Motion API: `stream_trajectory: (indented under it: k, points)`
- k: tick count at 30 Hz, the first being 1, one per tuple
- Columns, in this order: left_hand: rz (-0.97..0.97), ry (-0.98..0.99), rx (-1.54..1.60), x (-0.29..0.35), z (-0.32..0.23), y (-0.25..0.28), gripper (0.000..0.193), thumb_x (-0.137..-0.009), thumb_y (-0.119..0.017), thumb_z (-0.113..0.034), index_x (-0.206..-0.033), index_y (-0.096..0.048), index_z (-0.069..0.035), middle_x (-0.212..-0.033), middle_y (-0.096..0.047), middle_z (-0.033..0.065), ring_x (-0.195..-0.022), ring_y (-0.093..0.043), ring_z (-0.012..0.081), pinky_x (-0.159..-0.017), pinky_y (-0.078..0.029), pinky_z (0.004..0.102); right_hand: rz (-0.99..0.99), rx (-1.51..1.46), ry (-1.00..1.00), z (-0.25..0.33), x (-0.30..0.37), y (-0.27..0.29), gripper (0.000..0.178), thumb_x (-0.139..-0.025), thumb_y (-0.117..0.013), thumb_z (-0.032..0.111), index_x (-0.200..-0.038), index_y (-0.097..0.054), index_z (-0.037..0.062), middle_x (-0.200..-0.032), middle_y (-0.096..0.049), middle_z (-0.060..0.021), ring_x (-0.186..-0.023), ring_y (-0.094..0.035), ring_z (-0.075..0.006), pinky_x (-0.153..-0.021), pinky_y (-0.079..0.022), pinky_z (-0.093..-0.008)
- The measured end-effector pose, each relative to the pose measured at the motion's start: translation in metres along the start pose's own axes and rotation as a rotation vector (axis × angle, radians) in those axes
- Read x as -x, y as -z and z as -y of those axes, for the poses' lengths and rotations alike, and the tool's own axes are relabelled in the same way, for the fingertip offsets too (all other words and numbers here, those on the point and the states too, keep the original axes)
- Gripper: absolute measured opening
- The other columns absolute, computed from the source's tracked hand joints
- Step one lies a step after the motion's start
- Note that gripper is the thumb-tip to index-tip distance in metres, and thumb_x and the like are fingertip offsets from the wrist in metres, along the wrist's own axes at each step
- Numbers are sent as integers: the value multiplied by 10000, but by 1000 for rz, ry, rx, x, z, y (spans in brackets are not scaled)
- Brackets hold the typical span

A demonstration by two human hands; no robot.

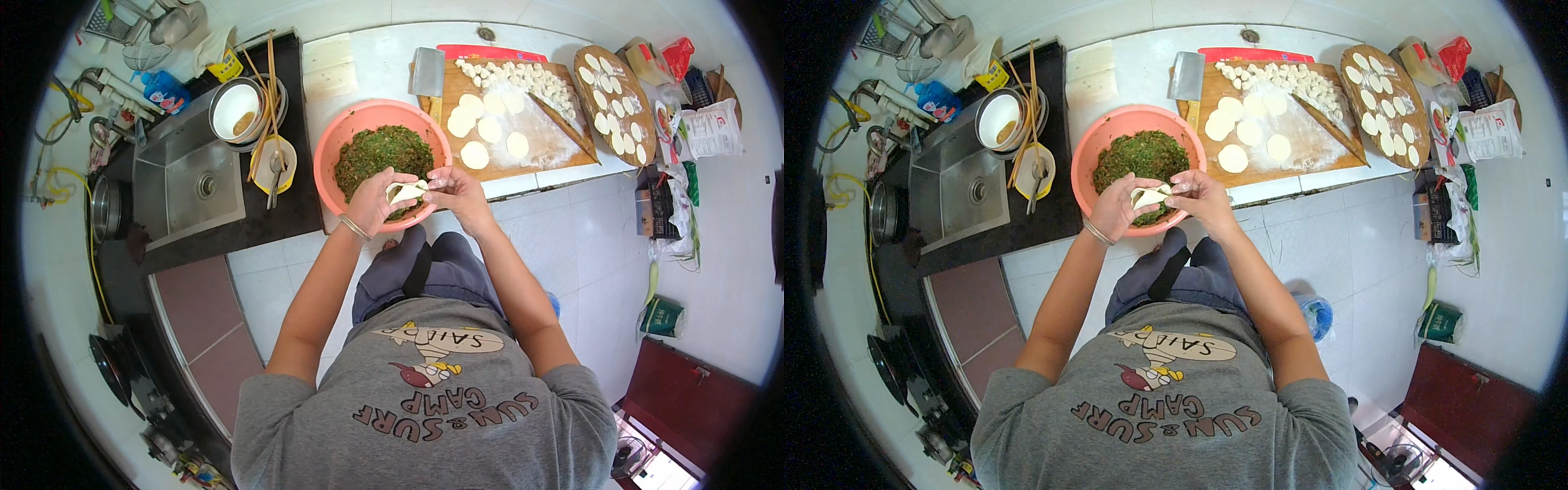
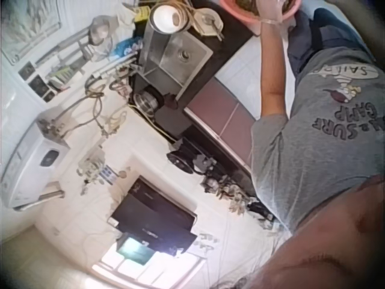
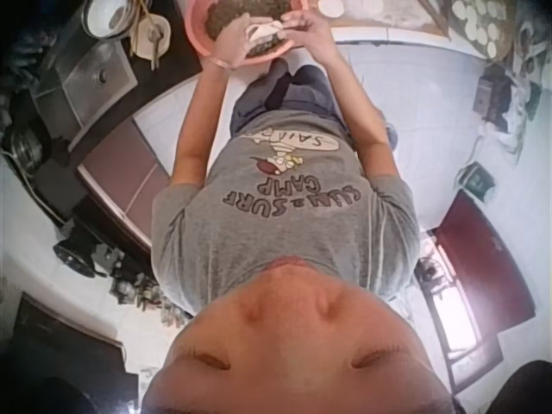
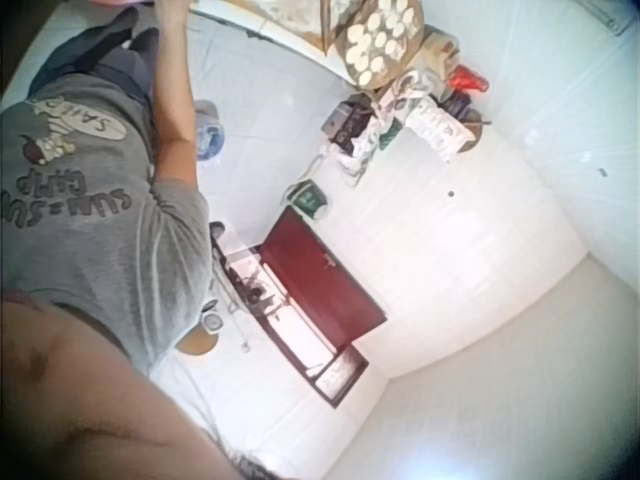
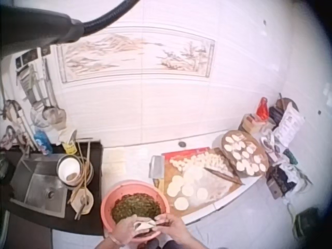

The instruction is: The person prepares dumplings by scooping a green vegetable filling from a pink bowl onto round dough wrappers. They fold and seal each wrapper by hand to form a dumpling, then place the finished items onto a wooden board. The process is repeated multiple times.

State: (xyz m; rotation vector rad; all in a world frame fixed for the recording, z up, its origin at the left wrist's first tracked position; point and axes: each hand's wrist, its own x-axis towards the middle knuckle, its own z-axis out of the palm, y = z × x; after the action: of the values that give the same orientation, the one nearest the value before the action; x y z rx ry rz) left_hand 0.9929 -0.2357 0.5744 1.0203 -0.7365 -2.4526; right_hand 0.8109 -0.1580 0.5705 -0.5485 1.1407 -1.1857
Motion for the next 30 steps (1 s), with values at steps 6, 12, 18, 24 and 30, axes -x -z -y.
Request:
stream_trajectory:
  k: [6,12,18,24,30]
  points:
    - [-38,-14,-53,2,0,-7,473,-969,-336,-331,-1109,-558,63,-1105,-601,148,-1006,-590,206,-843,-497,330,-54,353,72,-7,-2,3,265,-774,-675,-31,-1019,-574,-25,-838,-609,-14,-735,-579,-60,-640,-485,-198]
    - [-46,-36,-64,1,6,0,465,-966,-348,-328,-1096,-572,59,-1102,-606,136,-1001,-590,203,-836,-496,327,-90,221,87,-3,2,-8,290,-760,-720,37,-1020,-614,-36,-749,-617,-2,-698,-568,-49,-605,-462,-203]
    - [-49,-37,-77,2,10,2,447,-964,-364,-324,-1074,-590,46,-1108,-604,132,-1003,-593,204,-836,-500,336,-58,327,54,-14,0,-3,208,-747,-746,98,-890,-657,-25,-763,-655,-28,-659,-570,-61,-593,-463,-218]
    - [-82,-25,-88,6,7,0,423,-959,-390,-327,-1041,-606,27,-1077,-607,121,-991,-598,203,-838,-504,341,-67,469,56,-14,1,-7,96,-778,-698,18,-859,-657,-14,-787,-663,-35,-690,-591,-66,-637,-483,-210]
    - [-105,-19,-108,6,8,-3,408,-962,-392,-317,-1029,-613,19,-1065,-607,110,-975,-601,200,-828,-510,340,-73,731,237,-8,4,-9,117,-759,-715,47,-843,-664,-15,-730,-645,-39,-632,-566,-78,-583,-455,-220]
